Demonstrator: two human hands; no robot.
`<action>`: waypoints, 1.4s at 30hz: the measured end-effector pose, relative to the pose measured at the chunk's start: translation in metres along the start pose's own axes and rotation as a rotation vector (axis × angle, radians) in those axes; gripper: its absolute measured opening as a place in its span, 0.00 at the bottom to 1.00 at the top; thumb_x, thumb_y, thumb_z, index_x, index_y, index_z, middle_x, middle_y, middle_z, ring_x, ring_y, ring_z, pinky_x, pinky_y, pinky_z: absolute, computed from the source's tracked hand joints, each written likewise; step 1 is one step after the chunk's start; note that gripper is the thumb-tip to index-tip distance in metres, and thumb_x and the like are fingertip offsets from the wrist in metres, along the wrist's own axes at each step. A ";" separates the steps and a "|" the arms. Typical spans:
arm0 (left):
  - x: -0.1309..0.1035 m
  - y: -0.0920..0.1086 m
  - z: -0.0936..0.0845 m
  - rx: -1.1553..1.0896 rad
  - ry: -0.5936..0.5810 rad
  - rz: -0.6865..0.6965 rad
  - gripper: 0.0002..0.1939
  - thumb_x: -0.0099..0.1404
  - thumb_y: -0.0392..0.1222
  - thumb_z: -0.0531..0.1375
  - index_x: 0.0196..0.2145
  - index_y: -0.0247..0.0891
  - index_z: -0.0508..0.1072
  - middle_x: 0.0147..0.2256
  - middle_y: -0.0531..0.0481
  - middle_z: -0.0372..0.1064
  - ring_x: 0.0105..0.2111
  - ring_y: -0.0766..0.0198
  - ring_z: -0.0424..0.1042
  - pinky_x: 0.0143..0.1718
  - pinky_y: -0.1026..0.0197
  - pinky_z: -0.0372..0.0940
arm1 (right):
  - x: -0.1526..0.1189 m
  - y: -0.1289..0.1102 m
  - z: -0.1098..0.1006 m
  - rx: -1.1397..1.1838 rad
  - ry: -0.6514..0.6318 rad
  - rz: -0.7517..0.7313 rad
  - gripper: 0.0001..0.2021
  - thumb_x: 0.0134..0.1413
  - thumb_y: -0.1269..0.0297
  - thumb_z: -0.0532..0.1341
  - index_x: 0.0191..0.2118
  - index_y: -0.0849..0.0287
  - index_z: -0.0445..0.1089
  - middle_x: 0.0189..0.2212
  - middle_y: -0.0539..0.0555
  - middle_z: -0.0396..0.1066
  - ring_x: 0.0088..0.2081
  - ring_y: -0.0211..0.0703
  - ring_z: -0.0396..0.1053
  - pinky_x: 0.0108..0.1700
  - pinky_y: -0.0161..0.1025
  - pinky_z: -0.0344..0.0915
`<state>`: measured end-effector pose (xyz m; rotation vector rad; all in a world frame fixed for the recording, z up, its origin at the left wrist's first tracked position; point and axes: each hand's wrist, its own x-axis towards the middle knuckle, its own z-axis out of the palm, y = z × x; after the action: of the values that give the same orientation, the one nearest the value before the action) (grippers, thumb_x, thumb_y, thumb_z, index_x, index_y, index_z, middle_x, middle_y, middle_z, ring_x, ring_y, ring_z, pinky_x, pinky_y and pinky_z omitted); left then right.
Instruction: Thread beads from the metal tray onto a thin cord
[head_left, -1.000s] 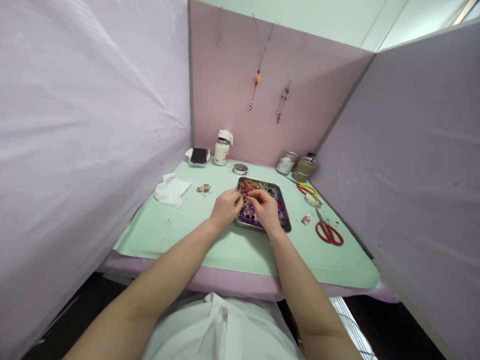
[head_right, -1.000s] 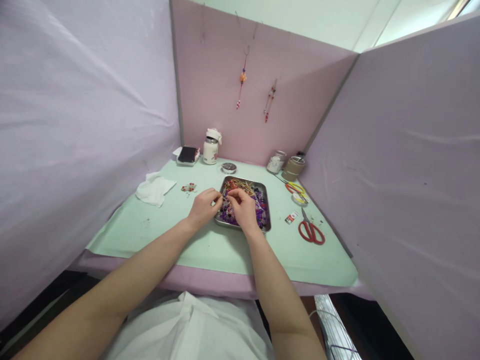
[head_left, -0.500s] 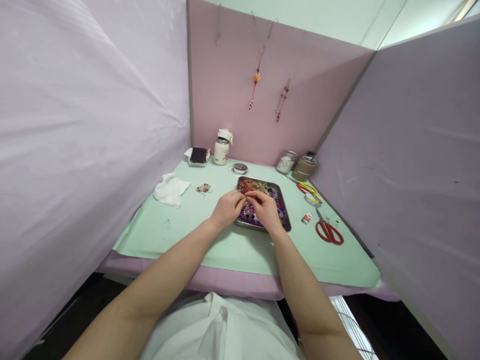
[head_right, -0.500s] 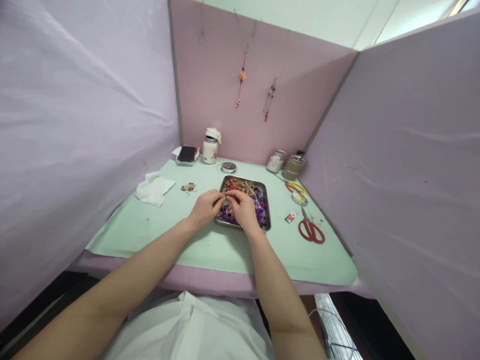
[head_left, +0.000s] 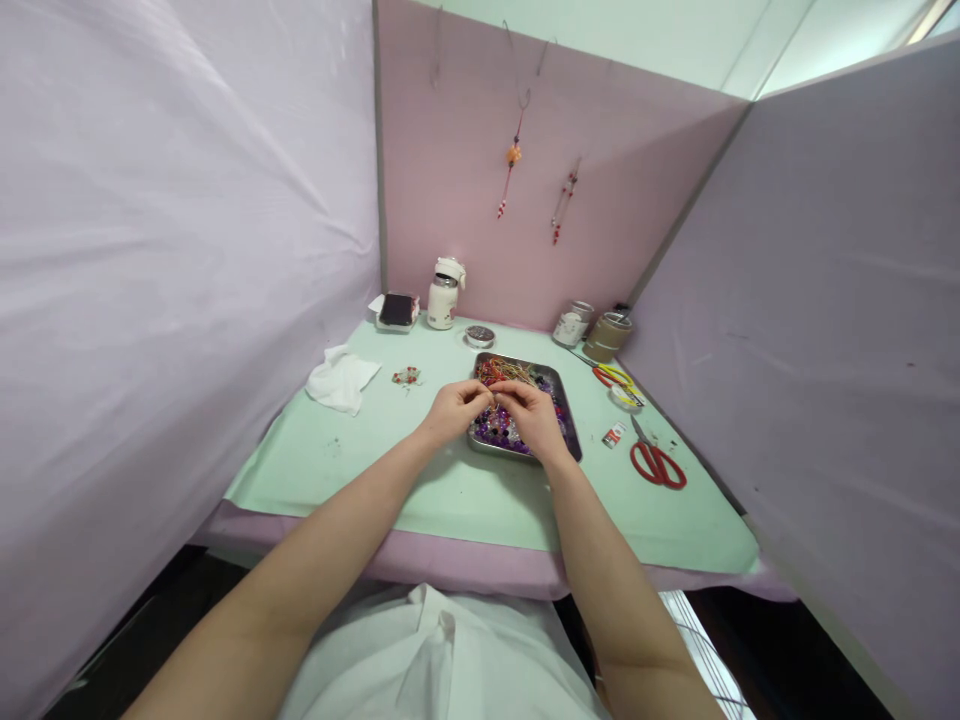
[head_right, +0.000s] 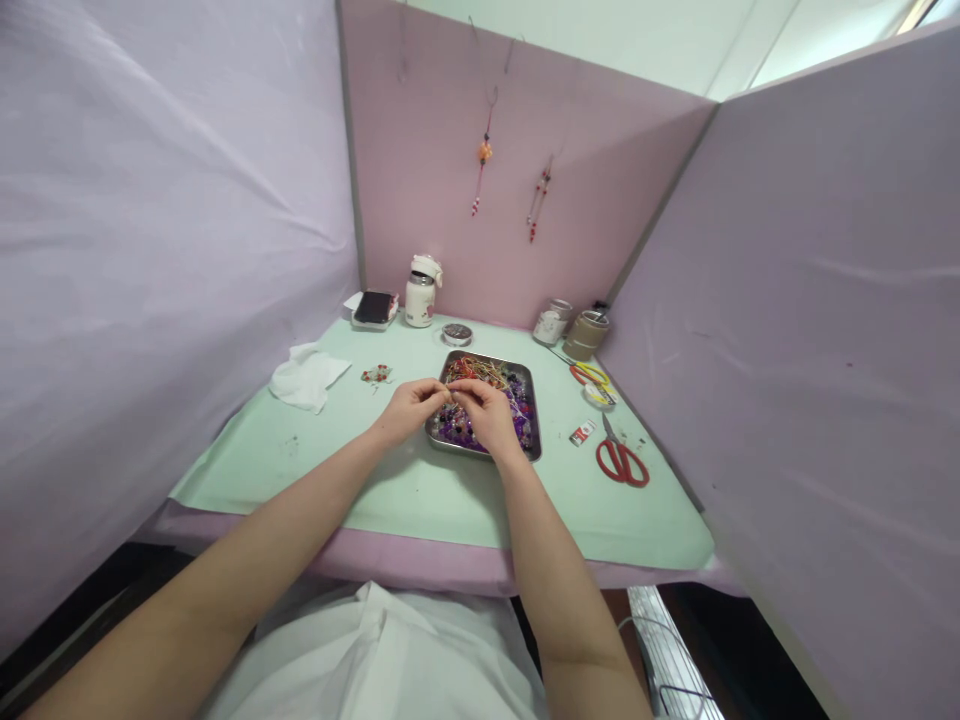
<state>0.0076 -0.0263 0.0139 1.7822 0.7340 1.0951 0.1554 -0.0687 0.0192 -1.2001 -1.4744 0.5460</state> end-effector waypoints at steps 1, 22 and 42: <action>0.000 0.000 0.000 0.024 0.008 0.018 0.09 0.56 0.41 0.55 0.24 0.35 0.71 0.21 0.55 0.61 0.23 0.70 0.58 0.27 0.65 0.54 | 0.000 0.000 0.000 0.007 -0.002 0.001 0.08 0.48 0.62 0.60 0.34 0.56 0.75 0.35 0.52 0.76 0.38 0.44 0.71 0.44 0.42 0.65; 0.005 -0.001 0.005 -0.588 0.109 -0.291 0.08 0.47 0.43 0.61 0.22 0.34 0.69 0.16 0.57 0.55 0.16 0.76 0.47 0.18 0.66 0.41 | -0.001 0.002 0.009 0.170 0.150 0.067 0.14 0.45 0.59 0.64 0.39 0.57 0.66 0.30 0.52 0.74 0.35 0.43 0.73 0.42 0.42 0.68; 0.005 0.001 0.007 -0.609 0.116 -0.307 0.08 0.47 0.41 0.61 0.22 0.34 0.70 0.17 0.58 0.56 0.16 0.76 0.48 0.19 0.66 0.42 | -0.001 0.003 0.010 -0.024 0.182 0.032 0.08 0.50 0.59 0.59 0.31 0.58 0.71 0.29 0.52 0.72 0.31 0.42 0.67 0.38 0.39 0.64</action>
<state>0.0156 -0.0254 0.0150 1.0626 0.6287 1.0720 0.1470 -0.0661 0.0135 -1.2603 -1.3121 0.4297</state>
